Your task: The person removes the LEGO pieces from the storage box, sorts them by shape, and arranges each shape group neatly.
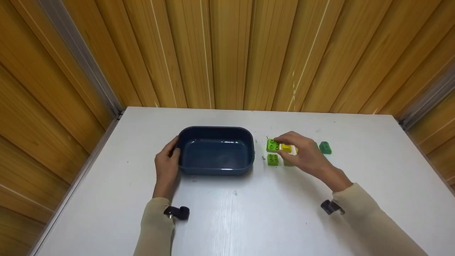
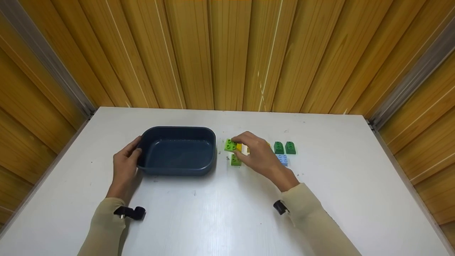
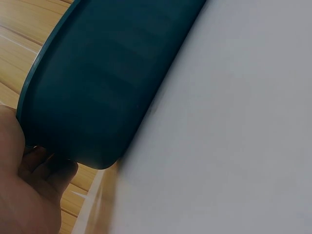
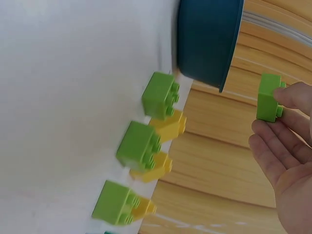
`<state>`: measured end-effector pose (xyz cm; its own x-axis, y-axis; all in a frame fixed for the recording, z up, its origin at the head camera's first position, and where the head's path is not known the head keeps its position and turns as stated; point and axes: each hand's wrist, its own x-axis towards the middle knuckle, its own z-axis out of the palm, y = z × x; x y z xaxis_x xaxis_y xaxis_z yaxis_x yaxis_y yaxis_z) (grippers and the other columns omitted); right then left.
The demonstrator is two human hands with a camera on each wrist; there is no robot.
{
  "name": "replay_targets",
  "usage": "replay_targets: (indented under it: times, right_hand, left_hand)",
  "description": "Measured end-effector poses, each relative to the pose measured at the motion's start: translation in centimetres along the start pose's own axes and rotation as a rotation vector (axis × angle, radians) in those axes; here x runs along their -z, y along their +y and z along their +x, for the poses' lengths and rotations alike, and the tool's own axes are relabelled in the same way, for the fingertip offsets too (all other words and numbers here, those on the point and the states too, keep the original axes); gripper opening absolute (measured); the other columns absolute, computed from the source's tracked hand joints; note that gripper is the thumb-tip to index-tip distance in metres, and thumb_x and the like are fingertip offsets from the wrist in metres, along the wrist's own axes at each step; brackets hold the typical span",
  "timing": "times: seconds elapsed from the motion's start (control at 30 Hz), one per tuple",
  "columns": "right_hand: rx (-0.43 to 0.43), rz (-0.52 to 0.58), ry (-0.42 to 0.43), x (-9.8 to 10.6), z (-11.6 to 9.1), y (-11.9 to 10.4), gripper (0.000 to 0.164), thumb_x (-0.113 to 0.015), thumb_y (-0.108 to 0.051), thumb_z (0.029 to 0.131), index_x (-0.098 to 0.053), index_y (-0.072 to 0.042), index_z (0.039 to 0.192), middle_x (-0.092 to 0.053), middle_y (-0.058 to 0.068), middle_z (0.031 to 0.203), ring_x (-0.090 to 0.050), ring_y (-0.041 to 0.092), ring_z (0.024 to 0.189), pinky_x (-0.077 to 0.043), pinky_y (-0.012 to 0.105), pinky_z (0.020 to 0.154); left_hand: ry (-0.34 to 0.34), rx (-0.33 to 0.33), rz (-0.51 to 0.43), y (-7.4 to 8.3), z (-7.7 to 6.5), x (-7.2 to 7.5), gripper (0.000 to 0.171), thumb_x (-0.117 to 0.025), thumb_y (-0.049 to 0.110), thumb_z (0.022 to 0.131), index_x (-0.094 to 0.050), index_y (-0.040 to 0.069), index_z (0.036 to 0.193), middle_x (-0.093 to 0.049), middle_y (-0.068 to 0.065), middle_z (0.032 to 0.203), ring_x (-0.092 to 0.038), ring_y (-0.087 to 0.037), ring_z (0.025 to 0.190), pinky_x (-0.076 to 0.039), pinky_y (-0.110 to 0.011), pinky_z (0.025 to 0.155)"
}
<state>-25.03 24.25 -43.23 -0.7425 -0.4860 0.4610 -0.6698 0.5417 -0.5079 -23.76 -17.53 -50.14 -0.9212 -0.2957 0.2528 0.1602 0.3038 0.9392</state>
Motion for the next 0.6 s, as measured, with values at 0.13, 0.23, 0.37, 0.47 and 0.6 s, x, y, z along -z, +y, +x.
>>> replay_targets:
  times: [0.13, 0.23, 0.37, 0.47, 0.6]
  right_hand:
    - [-0.046, -0.02, -0.01, 0.8, -0.9, 0.8, 0.04, -0.082, 0.006, 0.089, -0.073, -0.004, 0.126, -0.073, 0.004, 0.121, -0.071, 0.023, 0.113, -0.059, 0.038, 0.099]
    - [-0.079, -0.03, -0.017, 1.3, -1.6, 1.4, 0.04, -0.082, 0.006, 0.088, -0.073, -0.003, 0.126, -0.073, 0.005, 0.121, -0.072, 0.025, 0.113, -0.06, 0.042, 0.097]
    - [-0.111, -0.038, -0.024, 2.0, -2.5, 2.3, 0.041, -0.083, 0.007, 0.087, -0.072, -0.002, 0.126, -0.073, 0.005, 0.121, -0.072, 0.029, 0.111, -0.061, 0.048, 0.094]
    - [-0.134, -0.044, -0.023, 2.4, -3.2, 2.9, 0.041, -0.083, 0.007, 0.087, -0.072, -0.002, 0.125, -0.073, 0.007, 0.121, -0.072, 0.032, 0.111, -0.06, 0.052, 0.093]
    - [-0.162, -0.055, -0.019, 2.9, -4.1, 3.5, 0.041, -0.083, 0.008, 0.087, -0.072, -0.003, 0.126, -0.073, 0.008, 0.122, -0.073, 0.032, 0.111, -0.06, 0.048, 0.093]
  left_hand:
    - [0.006, -0.01, 0.007, -0.1, 0.0, 0.0, 0.042, -0.053, 0.001, 0.106, -0.062, 0.002, 0.148, -0.059, -0.013, 0.151, -0.051, -0.028, 0.144, -0.039, -0.038, 0.121]
    - [0.009, -0.018, 0.007, -0.1, -0.1, 0.0, 0.042, -0.054, 0.0, 0.106, -0.062, 0.001, 0.147, -0.059, -0.014, 0.151, -0.051, -0.029, 0.144, -0.039, -0.039, 0.121]
    - [0.013, -0.018, 0.001, -0.2, 0.0, -0.1, 0.042, -0.054, -0.001, 0.105, -0.062, 0.0, 0.146, -0.06, -0.015, 0.15, -0.051, -0.031, 0.144, -0.04, -0.041, 0.121]
    - [0.013, -0.016, -0.004, -0.2, 0.0, 0.0, 0.042, -0.054, -0.001, 0.105, -0.063, 0.001, 0.146, -0.06, -0.016, 0.15, -0.05, -0.031, 0.144, -0.039, -0.041, 0.121]
    - [0.015, -0.015, 0.001, -0.2, -0.1, 0.0, 0.042, -0.054, -0.001, 0.105, -0.063, 0.001, 0.146, -0.06, -0.016, 0.149, -0.05, -0.031, 0.144, -0.039, -0.042, 0.121]
